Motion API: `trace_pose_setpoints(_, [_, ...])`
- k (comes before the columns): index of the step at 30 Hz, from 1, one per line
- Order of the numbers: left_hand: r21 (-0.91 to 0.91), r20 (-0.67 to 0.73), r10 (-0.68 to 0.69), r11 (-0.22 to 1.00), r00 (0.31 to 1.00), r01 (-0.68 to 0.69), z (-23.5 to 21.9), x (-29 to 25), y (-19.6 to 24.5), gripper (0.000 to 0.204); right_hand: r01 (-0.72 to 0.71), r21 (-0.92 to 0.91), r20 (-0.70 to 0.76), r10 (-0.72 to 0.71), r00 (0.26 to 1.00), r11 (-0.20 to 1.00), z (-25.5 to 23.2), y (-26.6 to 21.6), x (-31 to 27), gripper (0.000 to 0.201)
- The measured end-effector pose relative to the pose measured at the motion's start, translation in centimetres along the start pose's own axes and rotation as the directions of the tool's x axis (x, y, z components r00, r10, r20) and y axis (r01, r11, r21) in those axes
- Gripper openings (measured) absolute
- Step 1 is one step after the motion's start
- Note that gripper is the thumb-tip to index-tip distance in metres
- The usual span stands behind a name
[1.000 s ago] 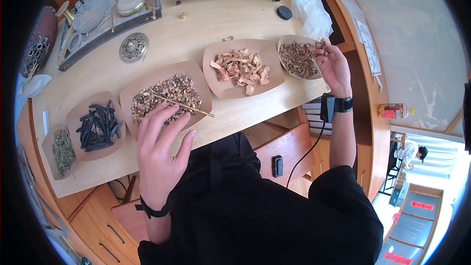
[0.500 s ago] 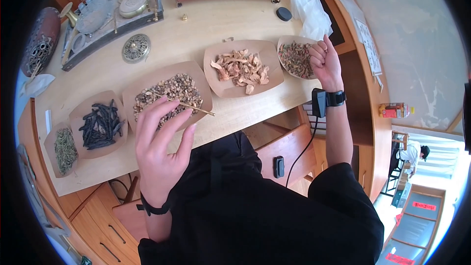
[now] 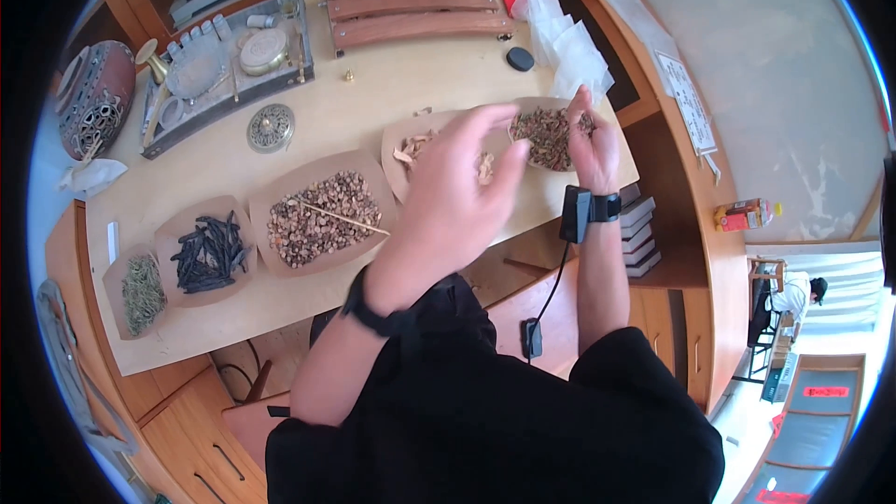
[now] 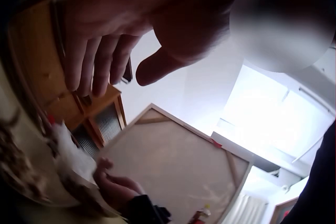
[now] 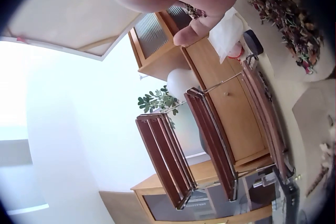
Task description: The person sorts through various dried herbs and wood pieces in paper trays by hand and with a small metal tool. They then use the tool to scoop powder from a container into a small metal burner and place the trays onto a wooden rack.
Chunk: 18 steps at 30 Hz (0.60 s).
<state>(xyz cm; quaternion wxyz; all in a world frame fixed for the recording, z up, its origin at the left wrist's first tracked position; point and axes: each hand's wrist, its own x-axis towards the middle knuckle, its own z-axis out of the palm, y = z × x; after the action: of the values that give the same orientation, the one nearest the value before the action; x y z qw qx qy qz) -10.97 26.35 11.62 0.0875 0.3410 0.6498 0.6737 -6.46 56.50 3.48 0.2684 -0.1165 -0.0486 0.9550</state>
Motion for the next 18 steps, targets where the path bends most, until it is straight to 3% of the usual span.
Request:
trace_pose_setpoints(1, [-0.065,0.023,-0.056,0.996,0.998,0.058,2.2,1.5,-0.8,0.04,-0.052,0.126,0.03,0.049,0.998,0.991,-0.3,0.0,0.0,0.038])
trace_pose_setpoints(3, [-0.143,0.044,-0.135,0.98,0.99,0.14,7.1,4.7,-3.6,0.049,-0.035,0.134,0.033,0.031,0.999,0.99,-1.0,0.1,0.4,0.04])
trace_pose_setpoints(4, [-0.129,0.066,-0.246,0.959,0.967,0.253,9.3,6.3,-4.0,0.056,0.017,-0.023,0.063,-0.016,0.998,1.0,-1.0,0.4,0.1,0.039])
trace_pose_setpoints(5, [-0.039,0.068,-0.26,0.964,0.963,0.262,10.3,7.3,-1.9,0.055,-0.044,-0.104,0.165,0.061,0.984,0.994,-1.3,0.4,-0.3,0.038])
trace_pose_setpoints(8, [-0.055,0.163,-0.222,0.971,0.961,0.234,17.0,10.7,-5.4,0.065,0.157,-0.469,0.107,-0.12,0.987,0.869,2.1,3.5,-3.6,0.048])
trace_pose_setpoints(10, [0.079,-0.154,-0.208,0.972,0.966,0.222,20.8,12.3,-7.8,0.077,0.191,-0.493,0.121,-0.15,0.981,0.849,2.8,3.4,-3.8,0.048])
trace_pose_setpoints(11, [0.077,-0.161,-0.199,0.974,0.967,0.213,21.4,12.9,-8.8,0.077,0.221,-0.514,0.119,-0.186,0.975,0.829,3.1,3.1,-3.7,0.048])
trace_pose_setpoints(13, [-0.02,-0.021,-0.28,0.96,0.96,0.28,21.9,13.5,-10.2,0.083,0.229,-0.508,0.168,-0.165,0.972,0.83,2.3,2.2,-2.9,0.049])
trace_pose_setpoints(15, [-0.028,-0.027,-0.259,0.966,0.966,0.258,21.4,13.0,-10.5,0.085,0.198,-0.509,0.199,-0.109,0.974,0.838,1.5,1.9,-2.1,0.049])
trace_pose_setpoints(17, [-0.037,-0.109,-0.349,0.937,0.931,0.347,20.7,13.0,-10.2,0.048,0.181,-0.539,0.195,-0.087,0.977,0.822,0.8,1.5,-1.1,0.05])
trace_pose_setpoints(18, [-0.045,0.091,-0.438,0.895,0.894,0.443,18.8,12.8,-8.5,0.066,0.165,-0.526,0.19,-0.074,0.979,0.834,0.8,1.5,-0.7,0.051])
